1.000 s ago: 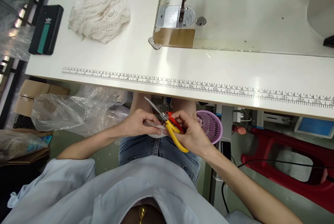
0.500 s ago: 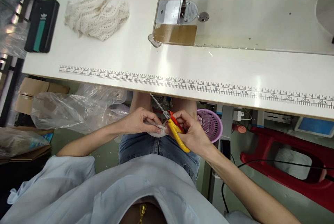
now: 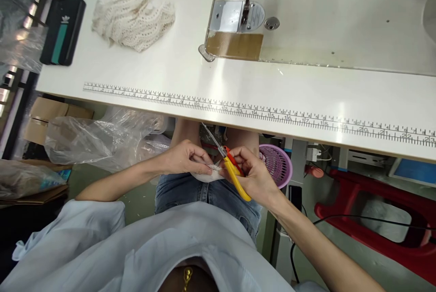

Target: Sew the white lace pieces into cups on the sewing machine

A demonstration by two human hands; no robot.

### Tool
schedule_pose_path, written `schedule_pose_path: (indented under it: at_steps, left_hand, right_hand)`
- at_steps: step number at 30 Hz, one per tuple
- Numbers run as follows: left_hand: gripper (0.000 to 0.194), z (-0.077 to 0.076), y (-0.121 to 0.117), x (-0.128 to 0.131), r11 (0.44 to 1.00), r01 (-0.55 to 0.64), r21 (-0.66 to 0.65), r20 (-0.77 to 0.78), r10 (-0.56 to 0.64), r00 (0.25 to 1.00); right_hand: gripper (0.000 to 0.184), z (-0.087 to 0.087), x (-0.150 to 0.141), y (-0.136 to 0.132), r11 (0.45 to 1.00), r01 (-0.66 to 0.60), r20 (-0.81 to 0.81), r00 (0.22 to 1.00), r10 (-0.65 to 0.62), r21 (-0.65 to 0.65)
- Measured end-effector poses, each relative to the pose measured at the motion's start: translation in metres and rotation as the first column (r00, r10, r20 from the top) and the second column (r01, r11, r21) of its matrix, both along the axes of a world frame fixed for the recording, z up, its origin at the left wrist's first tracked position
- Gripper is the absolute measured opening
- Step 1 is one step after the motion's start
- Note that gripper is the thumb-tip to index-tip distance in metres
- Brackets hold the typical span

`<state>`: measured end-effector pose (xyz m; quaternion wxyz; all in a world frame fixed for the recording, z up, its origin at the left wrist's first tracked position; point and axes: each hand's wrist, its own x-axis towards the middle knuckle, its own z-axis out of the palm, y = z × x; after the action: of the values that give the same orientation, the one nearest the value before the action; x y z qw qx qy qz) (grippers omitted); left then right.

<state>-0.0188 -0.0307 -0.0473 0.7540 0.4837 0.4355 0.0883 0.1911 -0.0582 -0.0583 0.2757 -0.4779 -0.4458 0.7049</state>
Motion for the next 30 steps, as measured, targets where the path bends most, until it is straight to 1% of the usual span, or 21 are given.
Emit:
schedule_pose_path:
  at_steps: [5, 12, 16, 19, 23, 26, 30]
  left_hand:
    - [0.036, -0.004, -0.002, -0.004, 0.999, 0.020, 0.048, 0.000, -0.020, 1.000]
    - [0.033, 0.001, -0.002, -0.003, 0.999, 0.035, -0.042, -0.003, -0.035, 0.999]
    - [0.029, 0.003, -0.002, -0.002, 0.999, 0.050, -0.010, -0.017, -0.050, 0.999]
    - [0.026, 0.003, -0.002, -0.002, 0.999, 0.041, 0.027, -0.046, -0.040, 0.998]
    - [0.028, -0.001, -0.003, -0.003, 0.998, 0.040, 0.044, -0.048, -0.038, 0.998]
    - [0.028, -0.004, -0.004, -0.004, 0.998, 0.032, 0.047, -0.026, -0.030, 0.999]
    - [0.027, -0.006, -0.004, -0.004, 0.998, 0.028, 0.060, -0.035, -0.026, 0.999]
  right_hand:
    - [0.039, -0.002, 0.000, -0.002, 0.999, 0.003, -0.013, 1.000, -0.004, -0.032]
    - [0.038, -0.001, -0.003, -0.002, 0.998, 0.000, -0.042, 0.999, -0.003, -0.067]
    - [0.039, -0.002, -0.002, -0.003, 0.997, -0.008, -0.053, 0.999, 0.003, -0.083]
    - [0.040, -0.005, 0.001, -0.005, 0.997, -0.024, -0.062, 0.998, 0.019, -0.071]
    - [0.038, -0.009, 0.006, -0.006, 0.999, -0.043, -0.054, 0.998, 0.042, -0.023]
    - [0.037, -0.010, 0.008, -0.007, 0.999, -0.039, -0.059, 0.997, 0.039, -0.003]
    - [0.036, -0.009, 0.009, -0.008, 1.000, -0.026, -0.067, 0.997, 0.027, 0.015]
